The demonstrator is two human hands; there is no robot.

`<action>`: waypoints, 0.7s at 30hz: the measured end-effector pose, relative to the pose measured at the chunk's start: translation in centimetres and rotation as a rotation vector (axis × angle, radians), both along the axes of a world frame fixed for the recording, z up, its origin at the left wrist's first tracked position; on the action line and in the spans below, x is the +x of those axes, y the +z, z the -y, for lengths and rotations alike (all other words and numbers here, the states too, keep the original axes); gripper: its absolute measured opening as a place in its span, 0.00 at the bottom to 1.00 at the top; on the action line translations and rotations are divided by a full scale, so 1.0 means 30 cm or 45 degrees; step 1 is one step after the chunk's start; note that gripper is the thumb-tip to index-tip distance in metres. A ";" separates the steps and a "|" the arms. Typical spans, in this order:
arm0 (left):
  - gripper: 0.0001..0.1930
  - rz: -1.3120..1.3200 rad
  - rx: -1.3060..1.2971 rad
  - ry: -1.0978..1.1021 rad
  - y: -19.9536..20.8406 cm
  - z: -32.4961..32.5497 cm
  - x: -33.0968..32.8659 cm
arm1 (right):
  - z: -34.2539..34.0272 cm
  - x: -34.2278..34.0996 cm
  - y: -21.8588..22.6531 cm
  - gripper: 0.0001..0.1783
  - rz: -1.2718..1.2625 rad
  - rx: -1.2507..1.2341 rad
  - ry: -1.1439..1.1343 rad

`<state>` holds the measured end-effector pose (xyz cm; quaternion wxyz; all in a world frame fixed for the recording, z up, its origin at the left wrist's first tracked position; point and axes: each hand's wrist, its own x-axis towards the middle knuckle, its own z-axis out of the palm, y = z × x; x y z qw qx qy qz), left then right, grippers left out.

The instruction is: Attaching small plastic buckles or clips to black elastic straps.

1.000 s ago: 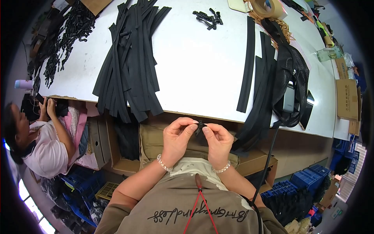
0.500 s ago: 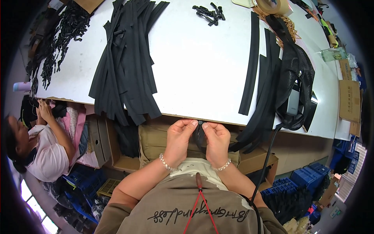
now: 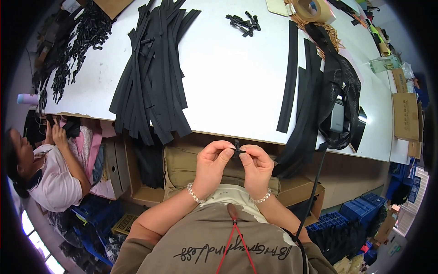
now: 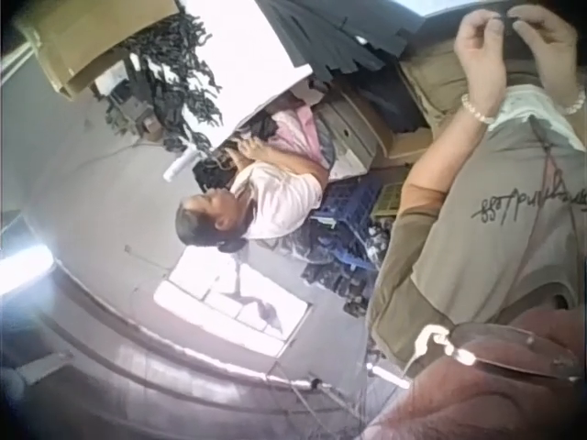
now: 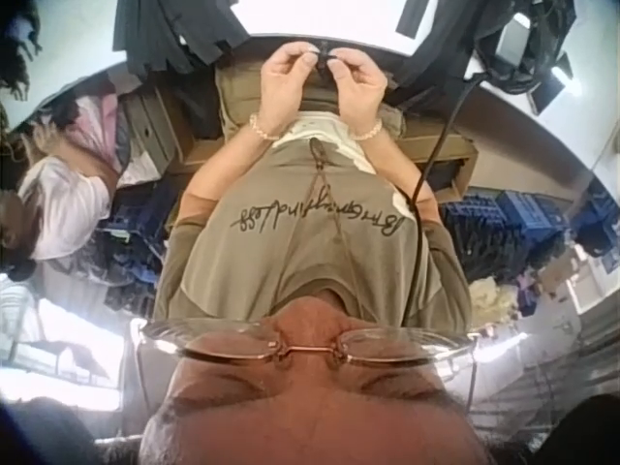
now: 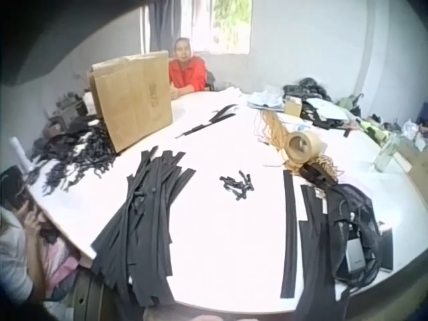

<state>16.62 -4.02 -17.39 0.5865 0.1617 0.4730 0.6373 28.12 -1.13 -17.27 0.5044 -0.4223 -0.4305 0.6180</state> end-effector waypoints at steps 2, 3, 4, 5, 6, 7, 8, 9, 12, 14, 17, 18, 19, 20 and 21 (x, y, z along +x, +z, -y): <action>0.03 -0.103 0.145 -0.009 0.013 0.005 0.000 | 0.007 0.004 0.006 0.05 0.003 0.160 0.022; 0.03 -0.106 0.154 -0.008 0.015 0.008 -0.001 | 0.010 0.006 0.010 0.05 0.000 0.168 0.023; 0.03 -0.159 0.203 -0.014 0.016 0.011 -0.001 | 0.014 0.010 0.015 0.05 0.033 0.195 0.021; 0.03 -0.213 0.251 -0.020 0.018 0.014 -0.001 | 0.018 0.012 0.018 0.05 0.065 0.222 0.019; 0.03 -0.215 0.258 -0.019 0.020 0.015 -0.002 | 0.019 0.013 0.021 0.05 0.062 0.229 0.020; 0.03 -0.249 0.303 -0.015 0.022 0.015 -0.002 | 0.019 0.014 0.023 0.05 0.074 0.250 0.012; 0.03 -0.283 0.347 -0.010 0.023 0.016 -0.002 | 0.020 0.015 0.025 0.05 0.086 0.271 0.005; 0.03 -0.284 0.353 -0.011 0.024 0.015 -0.002 | 0.021 0.015 0.026 0.05 0.085 0.277 0.003; 0.03 -0.398 0.427 -0.005 0.027 0.013 -0.007 | 0.022 0.016 0.029 0.06 0.098 0.341 -0.022; 0.03 -0.508 0.495 -0.017 0.032 0.011 -0.011 | 0.022 0.016 0.032 0.06 0.122 0.387 -0.028; 0.04 -0.585 0.560 -0.015 0.032 0.006 -0.016 | 0.018 0.017 0.036 0.06 0.153 0.447 -0.028; 0.04 -0.585 0.561 -0.016 0.033 0.005 -0.016 | 0.017 0.018 0.036 0.06 0.153 0.448 -0.029; 0.03 -0.601 0.539 -0.011 0.034 0.004 -0.016 | 0.016 0.018 0.036 0.06 0.157 0.430 -0.022; 0.03 -0.616 0.518 -0.007 0.036 0.004 -0.016 | 0.015 0.019 0.035 0.06 0.162 0.411 -0.015; 0.03 -0.616 0.517 -0.008 0.041 0.006 -0.013 | 0.016 0.020 0.034 0.06 0.162 0.411 -0.016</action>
